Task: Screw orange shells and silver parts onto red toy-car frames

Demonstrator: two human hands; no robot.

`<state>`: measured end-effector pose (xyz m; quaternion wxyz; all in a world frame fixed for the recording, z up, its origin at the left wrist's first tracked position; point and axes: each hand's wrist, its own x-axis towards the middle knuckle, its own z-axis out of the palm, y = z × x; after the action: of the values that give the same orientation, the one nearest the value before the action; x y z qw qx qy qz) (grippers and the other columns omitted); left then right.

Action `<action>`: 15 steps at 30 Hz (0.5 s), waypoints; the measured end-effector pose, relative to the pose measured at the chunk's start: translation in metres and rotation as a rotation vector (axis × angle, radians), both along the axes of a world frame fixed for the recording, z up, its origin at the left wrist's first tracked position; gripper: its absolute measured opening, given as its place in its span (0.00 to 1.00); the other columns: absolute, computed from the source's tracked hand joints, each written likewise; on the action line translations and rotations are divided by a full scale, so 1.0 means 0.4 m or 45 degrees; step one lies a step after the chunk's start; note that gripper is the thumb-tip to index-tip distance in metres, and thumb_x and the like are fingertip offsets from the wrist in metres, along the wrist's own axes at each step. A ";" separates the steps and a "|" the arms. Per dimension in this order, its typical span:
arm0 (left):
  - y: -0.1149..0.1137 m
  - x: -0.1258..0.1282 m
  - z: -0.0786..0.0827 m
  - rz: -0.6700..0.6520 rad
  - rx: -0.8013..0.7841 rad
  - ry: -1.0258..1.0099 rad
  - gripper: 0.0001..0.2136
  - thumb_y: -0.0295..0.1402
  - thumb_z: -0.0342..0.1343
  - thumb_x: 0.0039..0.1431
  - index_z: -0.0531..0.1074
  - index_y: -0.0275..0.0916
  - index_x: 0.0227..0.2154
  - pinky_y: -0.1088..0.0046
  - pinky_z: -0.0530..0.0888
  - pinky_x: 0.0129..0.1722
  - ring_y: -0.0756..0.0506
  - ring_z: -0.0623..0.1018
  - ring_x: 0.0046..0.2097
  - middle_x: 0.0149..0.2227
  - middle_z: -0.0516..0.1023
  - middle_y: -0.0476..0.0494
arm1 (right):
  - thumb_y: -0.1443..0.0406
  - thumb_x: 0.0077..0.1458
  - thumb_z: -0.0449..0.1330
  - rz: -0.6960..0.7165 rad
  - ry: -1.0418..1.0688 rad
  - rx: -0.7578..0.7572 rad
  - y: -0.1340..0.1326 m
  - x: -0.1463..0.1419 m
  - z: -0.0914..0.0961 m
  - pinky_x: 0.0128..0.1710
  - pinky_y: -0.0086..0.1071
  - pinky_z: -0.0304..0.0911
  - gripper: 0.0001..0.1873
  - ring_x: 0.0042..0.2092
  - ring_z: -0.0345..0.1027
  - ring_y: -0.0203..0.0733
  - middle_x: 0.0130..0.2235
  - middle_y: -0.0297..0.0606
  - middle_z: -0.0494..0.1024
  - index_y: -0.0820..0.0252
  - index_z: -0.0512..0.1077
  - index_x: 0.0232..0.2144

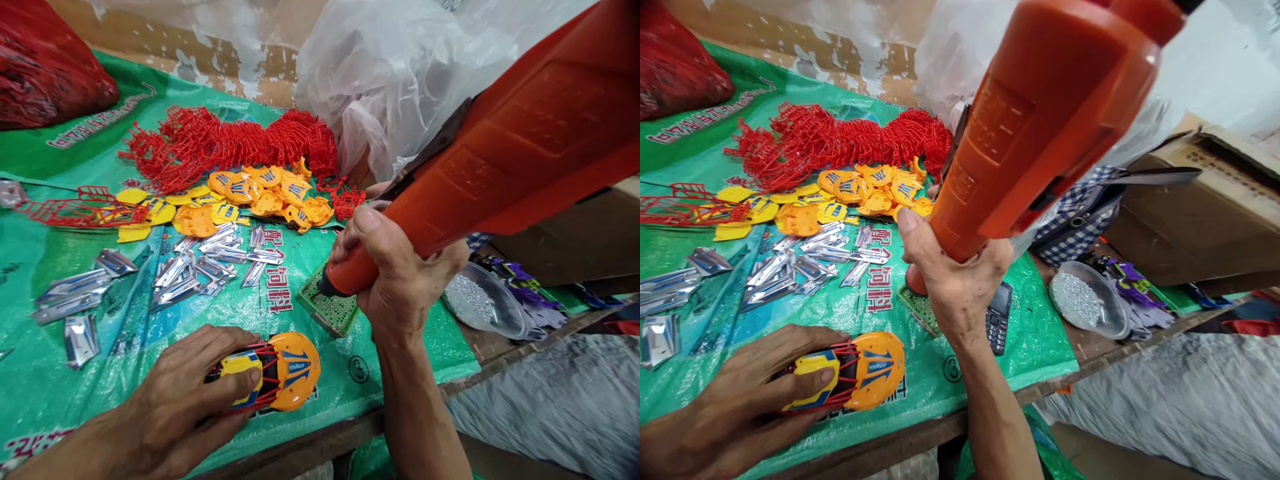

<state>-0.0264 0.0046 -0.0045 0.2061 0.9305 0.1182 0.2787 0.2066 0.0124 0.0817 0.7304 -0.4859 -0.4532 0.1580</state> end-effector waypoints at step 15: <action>-0.004 0.020 0.002 0.017 -0.001 -0.186 0.09 0.28 0.56 0.63 0.67 0.38 0.45 0.67 0.73 0.40 0.42 0.75 0.44 0.45 0.75 0.36 | 0.61 0.46 0.70 -0.096 -0.105 0.080 -0.004 -0.018 0.040 0.16 0.32 0.64 0.12 0.18 0.67 0.37 0.20 0.27 0.71 0.57 0.74 0.33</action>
<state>-0.0185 0.0031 -0.0036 0.2126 0.9068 0.1091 0.3472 0.1993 0.0110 0.0978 0.7313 -0.4856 -0.4692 0.0960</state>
